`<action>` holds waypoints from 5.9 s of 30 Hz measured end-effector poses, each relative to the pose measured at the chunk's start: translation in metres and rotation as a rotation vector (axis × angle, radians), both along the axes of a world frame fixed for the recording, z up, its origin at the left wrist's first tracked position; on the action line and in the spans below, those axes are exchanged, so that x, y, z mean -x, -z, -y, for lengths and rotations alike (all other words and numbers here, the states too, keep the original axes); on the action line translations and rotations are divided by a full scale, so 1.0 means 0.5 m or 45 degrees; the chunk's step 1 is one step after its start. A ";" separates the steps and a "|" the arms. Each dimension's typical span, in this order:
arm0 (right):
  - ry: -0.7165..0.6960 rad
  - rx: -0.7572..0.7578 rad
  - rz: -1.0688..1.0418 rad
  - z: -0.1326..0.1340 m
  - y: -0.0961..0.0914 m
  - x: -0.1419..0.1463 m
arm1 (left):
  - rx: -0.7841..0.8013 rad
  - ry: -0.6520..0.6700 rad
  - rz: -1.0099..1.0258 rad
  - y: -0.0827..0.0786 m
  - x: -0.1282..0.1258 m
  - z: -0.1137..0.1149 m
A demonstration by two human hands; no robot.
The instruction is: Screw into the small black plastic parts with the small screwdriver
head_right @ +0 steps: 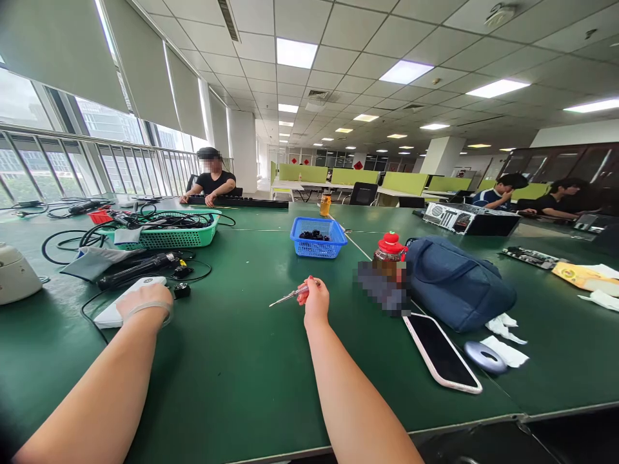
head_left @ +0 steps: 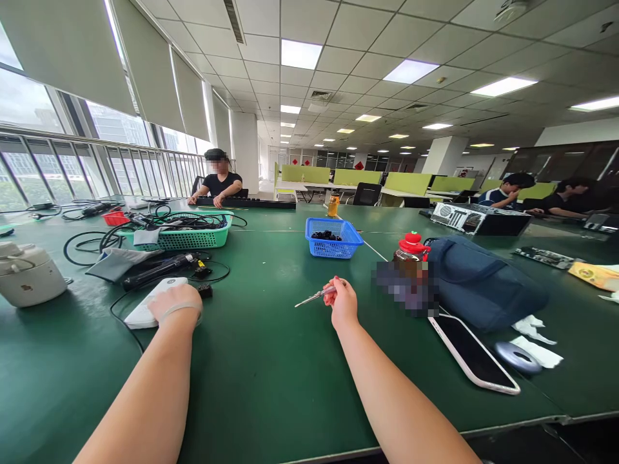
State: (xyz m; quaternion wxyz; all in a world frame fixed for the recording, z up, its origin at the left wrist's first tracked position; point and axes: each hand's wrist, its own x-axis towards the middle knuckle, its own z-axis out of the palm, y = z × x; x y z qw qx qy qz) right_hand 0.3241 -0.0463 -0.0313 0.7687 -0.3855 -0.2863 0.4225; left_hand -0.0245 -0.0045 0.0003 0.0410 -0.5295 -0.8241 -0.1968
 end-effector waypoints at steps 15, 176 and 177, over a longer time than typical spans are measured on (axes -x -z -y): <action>-0.003 -0.005 0.005 0.005 -0.007 0.001 | 0.094 0.253 -0.132 -0.009 -0.020 -0.008; 0.429 -0.857 1.496 0.139 -0.084 0.075 | 0.230 1.268 0.386 0.038 -0.340 0.055; 0.448 -0.852 1.491 0.138 -0.082 0.073 | 0.235 1.261 0.394 0.037 -0.340 0.055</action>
